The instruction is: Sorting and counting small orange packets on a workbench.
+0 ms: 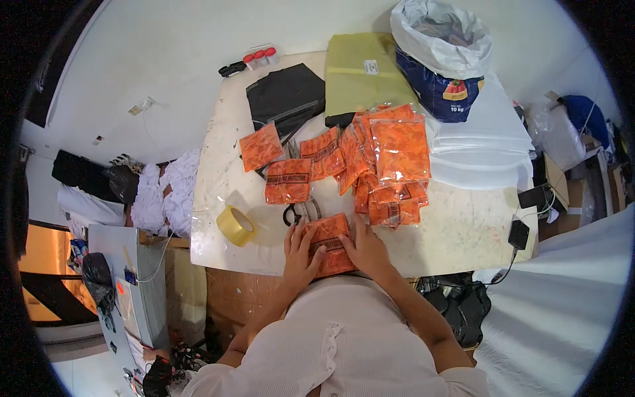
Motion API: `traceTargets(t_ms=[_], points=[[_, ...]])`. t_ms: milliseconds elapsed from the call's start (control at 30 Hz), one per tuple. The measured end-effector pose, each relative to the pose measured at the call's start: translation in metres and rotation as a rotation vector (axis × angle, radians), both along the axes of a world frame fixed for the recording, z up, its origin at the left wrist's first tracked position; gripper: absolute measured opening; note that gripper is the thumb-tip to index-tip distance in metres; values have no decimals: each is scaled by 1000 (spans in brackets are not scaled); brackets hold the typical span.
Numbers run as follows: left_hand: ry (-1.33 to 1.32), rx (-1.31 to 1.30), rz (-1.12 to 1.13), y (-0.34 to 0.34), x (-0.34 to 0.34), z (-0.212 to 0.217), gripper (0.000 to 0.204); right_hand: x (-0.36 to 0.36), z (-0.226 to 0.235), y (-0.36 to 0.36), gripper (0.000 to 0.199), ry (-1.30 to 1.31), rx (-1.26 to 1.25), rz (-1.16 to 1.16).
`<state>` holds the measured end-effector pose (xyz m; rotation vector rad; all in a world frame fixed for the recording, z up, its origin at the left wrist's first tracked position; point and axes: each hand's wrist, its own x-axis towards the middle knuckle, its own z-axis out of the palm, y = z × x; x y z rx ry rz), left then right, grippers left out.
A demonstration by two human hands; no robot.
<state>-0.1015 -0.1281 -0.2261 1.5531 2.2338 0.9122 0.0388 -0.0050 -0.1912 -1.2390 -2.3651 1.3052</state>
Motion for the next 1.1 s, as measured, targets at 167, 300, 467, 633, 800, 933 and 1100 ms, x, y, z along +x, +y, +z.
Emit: traceTargets(t_ms=[167, 300, 467, 633, 800, 933, 1100], points=[[-8, -12, -33, -1, 3, -7, 54, -5, 12, -16, 60, -99, 240, 12], [-7, -31, -47, 2, 5, -10, 56, -9, -18, -19, 56, 6, 606, 243], [-26, -56, -56, 2, 2, -13, 62, -5, -36, -14, 56, 9, 489, 379], [-107, -65, -113, -3, -7, -26, 69, -9, -38, -16, 59, 32, 432, 353], [-114, -232, -115, 0, -11, -15, 65, -8, -40, -17, 62, -37, 465, 348], [-660, -99, 48, 6, -46, -23, 48, -11, -33, -17, 63, -92, 489, 352], [-310, 354, 479, 49, -111, -32, 48, -14, -19, -21, 58, -49, 535, 338]])
